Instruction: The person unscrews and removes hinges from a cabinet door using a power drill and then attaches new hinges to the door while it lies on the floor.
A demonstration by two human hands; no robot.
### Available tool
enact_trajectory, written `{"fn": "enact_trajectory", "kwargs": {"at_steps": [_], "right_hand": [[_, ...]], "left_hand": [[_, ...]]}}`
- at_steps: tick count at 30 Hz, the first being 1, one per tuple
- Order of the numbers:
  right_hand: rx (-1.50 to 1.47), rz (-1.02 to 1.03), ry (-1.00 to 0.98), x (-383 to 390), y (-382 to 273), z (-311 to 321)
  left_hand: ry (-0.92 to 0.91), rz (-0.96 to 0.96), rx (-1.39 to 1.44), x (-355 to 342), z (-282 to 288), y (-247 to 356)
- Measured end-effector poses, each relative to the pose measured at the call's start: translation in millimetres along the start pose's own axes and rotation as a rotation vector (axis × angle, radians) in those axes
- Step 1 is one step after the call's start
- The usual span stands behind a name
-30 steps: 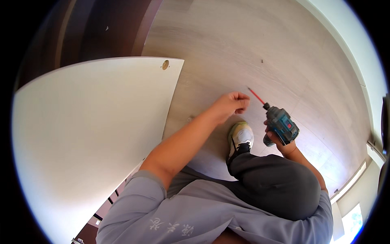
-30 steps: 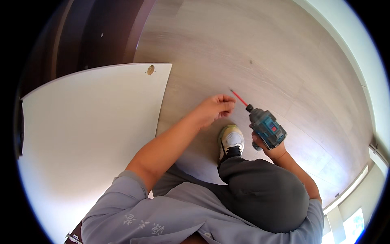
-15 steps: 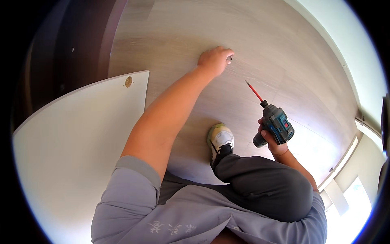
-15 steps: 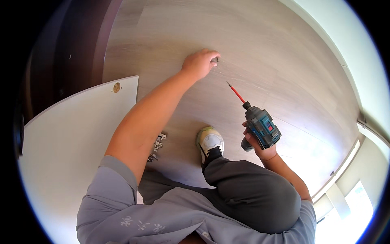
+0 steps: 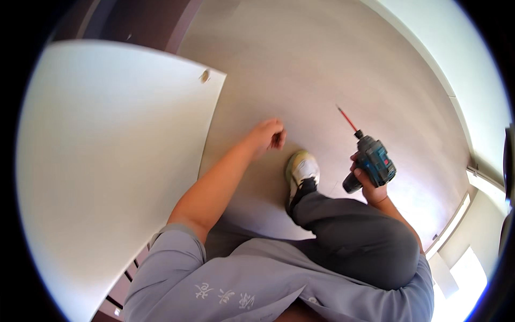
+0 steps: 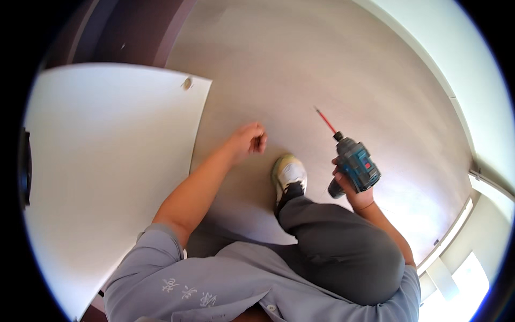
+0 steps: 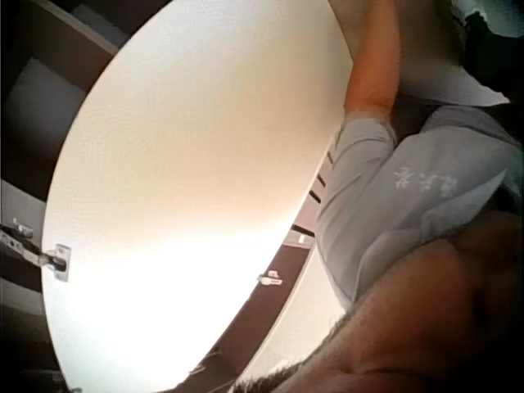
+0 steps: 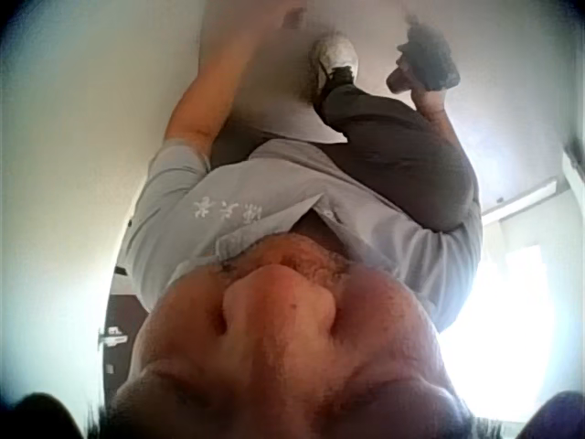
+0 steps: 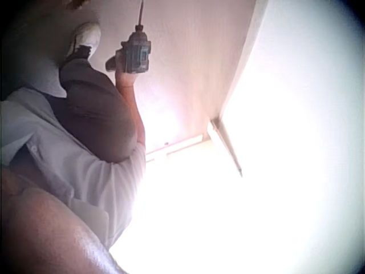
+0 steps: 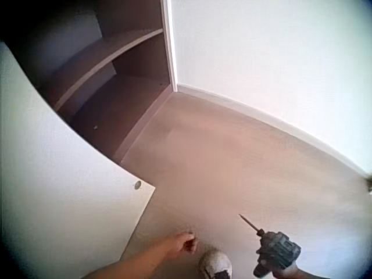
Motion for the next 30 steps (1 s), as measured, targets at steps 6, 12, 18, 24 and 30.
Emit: {"fn": "enact_trajectory", "kwargs": {"at_steps": [6, 12, 18, 24, 30], "right_hand": [[0.086, 0.153, -0.008, -5.0, -0.6, 9.5], [0.061, 0.226, -0.044, -10.0, 2.8, 11.1], [0.101, 0.283, -0.057, -13.7, 5.3, 10.0], [0.158, 0.322, -0.057, -20.1, 9.8, 21.7], [0.217, 0.426, -0.066, -23.0, 10.8, 25.6]], "left_hand": [[0.206, 0.055, 0.170, 136.4, 39.3, -76.8], [0.668, -0.026, -0.718, 157.8, 90.8, -137.1], [0.945, -0.061, -1.231, 89.9, 80.4, -111.0], [0.914, -0.008, -1.359, 44.3, 111.2, -121.0], [0.777, 0.061, -1.072, 53.3, 107.8, -120.8]]}}
Point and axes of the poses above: each hand's wrist, its own x-axis away from the middle knuckle, its own z-axis out of the back of the hand, y = z × x, the point moved 1 cm from there along -x, towards the middle knuckle, and after that the axes turned 5 degrees about -x, right-handed, at the moved point
